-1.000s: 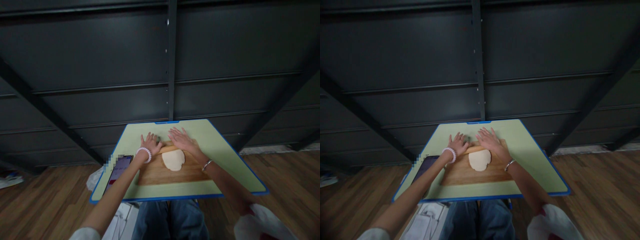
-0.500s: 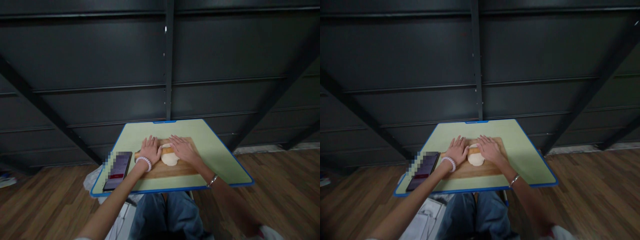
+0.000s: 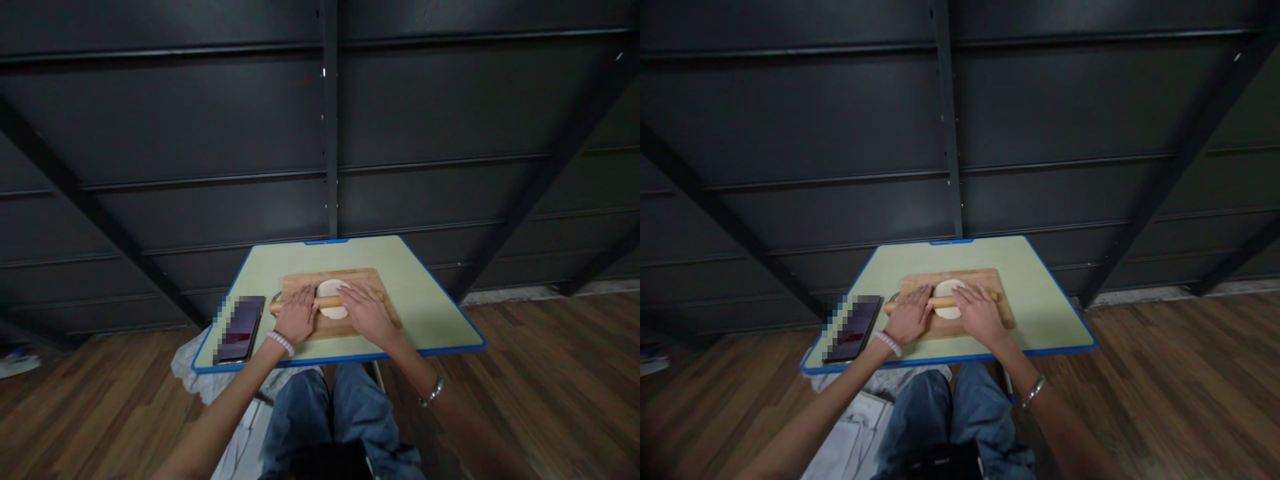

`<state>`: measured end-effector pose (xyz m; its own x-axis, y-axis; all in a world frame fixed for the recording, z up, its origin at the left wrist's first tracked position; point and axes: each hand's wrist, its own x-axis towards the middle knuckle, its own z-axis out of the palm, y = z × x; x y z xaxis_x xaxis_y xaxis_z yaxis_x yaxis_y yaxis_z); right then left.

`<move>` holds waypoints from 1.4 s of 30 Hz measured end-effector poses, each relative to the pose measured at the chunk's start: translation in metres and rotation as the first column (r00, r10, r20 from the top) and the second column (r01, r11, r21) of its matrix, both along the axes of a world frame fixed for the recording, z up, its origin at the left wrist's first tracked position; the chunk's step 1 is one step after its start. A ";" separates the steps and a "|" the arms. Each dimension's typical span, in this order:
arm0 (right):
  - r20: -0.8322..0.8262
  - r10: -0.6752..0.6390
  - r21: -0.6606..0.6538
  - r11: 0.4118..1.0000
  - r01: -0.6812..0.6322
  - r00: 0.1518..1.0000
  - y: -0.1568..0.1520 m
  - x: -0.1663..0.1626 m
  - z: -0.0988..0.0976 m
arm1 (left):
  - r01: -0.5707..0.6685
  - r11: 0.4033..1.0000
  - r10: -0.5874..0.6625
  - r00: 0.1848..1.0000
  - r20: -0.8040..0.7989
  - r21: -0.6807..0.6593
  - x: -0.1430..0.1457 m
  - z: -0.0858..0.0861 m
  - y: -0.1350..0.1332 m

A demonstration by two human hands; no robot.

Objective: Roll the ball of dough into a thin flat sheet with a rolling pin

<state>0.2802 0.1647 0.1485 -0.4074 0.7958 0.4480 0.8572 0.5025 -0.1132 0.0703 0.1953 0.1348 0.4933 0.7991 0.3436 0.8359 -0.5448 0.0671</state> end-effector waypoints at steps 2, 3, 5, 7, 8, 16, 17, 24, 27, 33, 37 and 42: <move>-0.018 0.010 -0.011 1.000 -0.010 1.000 -0.004 0.002 0.000 | 0.025 1.000 -0.025 1.000 0.010 -0.001 -0.002 0.000 -0.005; -0.024 0.018 -0.014 1.000 -0.018 1.000 -0.006 0.003 -0.001 | 0.033 0.999 -0.033 0.999 0.022 -0.001 -0.003 0.000 -0.008; -0.034 0.041 -0.017 0.999 -0.041 0.999 -0.010 0.005 -0.001 | 0.044 0.999 -0.044 0.998 0.049 -0.005 -0.005 -0.001 -0.014; -0.046 0.064 -0.019 0.998 -0.065 0.997 -0.014 0.006 -0.002 | 0.054 0.998 -0.053 0.996 0.071 -0.012 -0.007 -0.003 -0.022; -0.050 0.076 -0.017 0.997 -0.077 0.996 -0.015 0.007 -0.003 | 0.062 0.998 -0.060 0.995 0.083 -0.015 -0.008 -0.004 -0.026; -0.074 0.094 -0.002 0.996 -0.094 0.993 -0.013 0.011 -0.009 | 0.075 0.997 -0.074 0.992 0.104 -0.010 -0.010 -0.007 -0.045; -0.070 0.099 -0.013 0.995 -0.100 0.993 -0.012 0.012 -0.010 | 0.068 0.998 -0.068 0.993 0.092 -0.002 -0.009 -0.007 -0.045; -0.033 0.060 -0.041 0.997 -0.061 0.998 -0.004 0.008 -0.002 | 0.008 0.998 -0.007 1.000 -0.015 0.058 0.003 0.001 -0.024; 0.037 0.020 -0.090 0.996 -0.017 0.999 0.003 0.006 0.003 | 0.004 0.999 -0.002 0.998 -0.061 0.032 0.007 0.009 -0.006; 0.108 -0.053 -0.159 0.985 0.070 0.993 0.024 0.004 0.011 | 0.005 0.999 -0.006 0.999 -0.041 -0.038 0.009 0.017 0.022; 0.091 -0.044 -0.115 0.992 0.054 0.995 0.044 0.008 0.004 | -0.006 0.999 0.006 1.000 -0.017 -0.039 0.010 0.014 0.041; 0.122 0.070 -0.090 0.994 -0.059 0.990 0.080 0.015 -0.007 | -0.093 0.993 0.092 0.996 -0.020 -0.069 0.021 0.015 0.068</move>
